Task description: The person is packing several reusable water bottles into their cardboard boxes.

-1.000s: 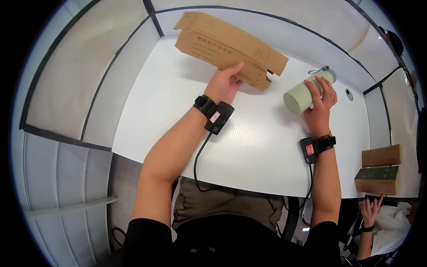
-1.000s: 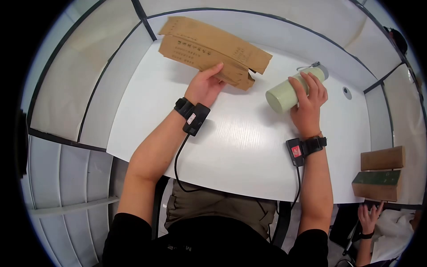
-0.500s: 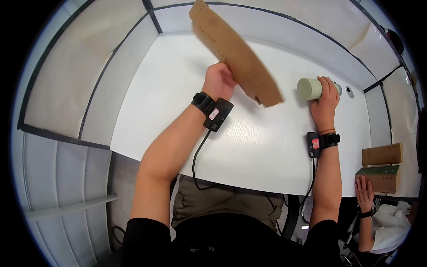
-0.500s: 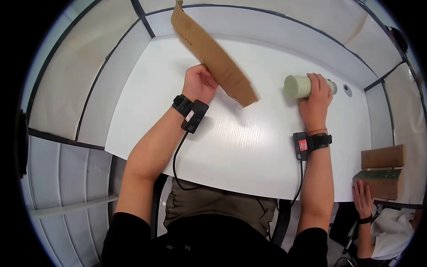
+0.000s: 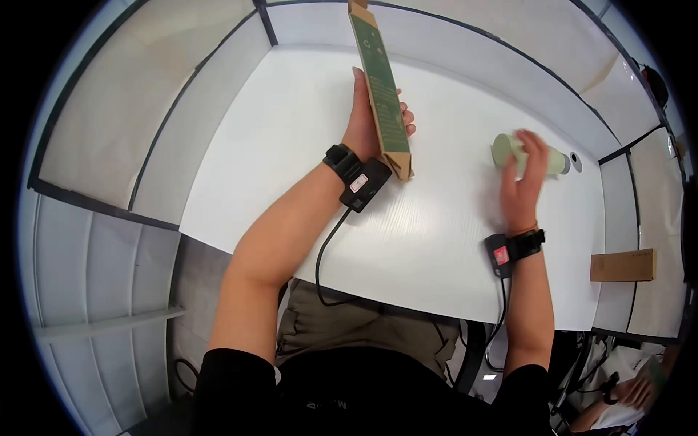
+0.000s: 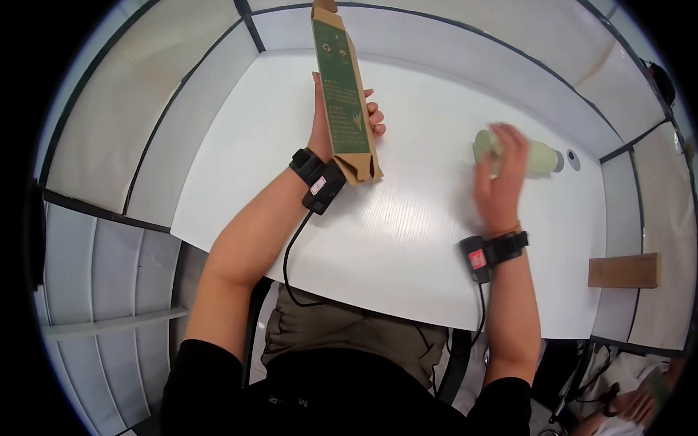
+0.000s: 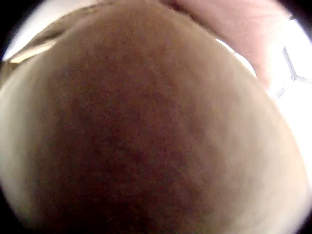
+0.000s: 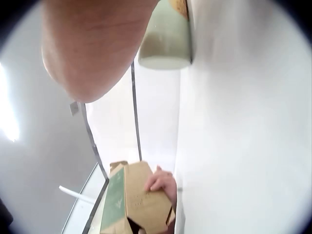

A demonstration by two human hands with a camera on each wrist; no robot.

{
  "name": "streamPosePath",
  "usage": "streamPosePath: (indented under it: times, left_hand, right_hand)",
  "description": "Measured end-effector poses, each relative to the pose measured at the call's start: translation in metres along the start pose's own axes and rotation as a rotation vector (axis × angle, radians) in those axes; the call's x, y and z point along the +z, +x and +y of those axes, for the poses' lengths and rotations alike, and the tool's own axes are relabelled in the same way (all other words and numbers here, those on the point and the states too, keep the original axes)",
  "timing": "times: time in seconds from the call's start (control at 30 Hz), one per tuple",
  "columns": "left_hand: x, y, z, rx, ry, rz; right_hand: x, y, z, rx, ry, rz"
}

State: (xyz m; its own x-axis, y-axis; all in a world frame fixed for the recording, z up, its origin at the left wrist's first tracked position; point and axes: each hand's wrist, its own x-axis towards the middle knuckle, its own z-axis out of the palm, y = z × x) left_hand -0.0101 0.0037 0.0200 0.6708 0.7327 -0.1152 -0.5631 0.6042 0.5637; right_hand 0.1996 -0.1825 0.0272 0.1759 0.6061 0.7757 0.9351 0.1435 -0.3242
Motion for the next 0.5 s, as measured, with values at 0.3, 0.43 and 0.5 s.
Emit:
streamPosePath:
  times: [0.3, 0.43, 0.5]
  left_hand:
    - [0.005, 0.003, -0.01, 0.081, 0.128, 0.038]
    - [0.023, -0.013, -0.021, 0.044, 0.181, -0.011]
    - [0.018, -0.008, -0.03, 0.004, 0.217, -0.096]
  right_hand:
    - [0.036, -0.005, -0.069, 0.118, 0.404, -0.333]
    - [0.036, -0.004, -0.068, 0.065, 0.308, -0.304]
    - [0.034, -0.005, -0.068, 0.065, 0.277, -0.313]
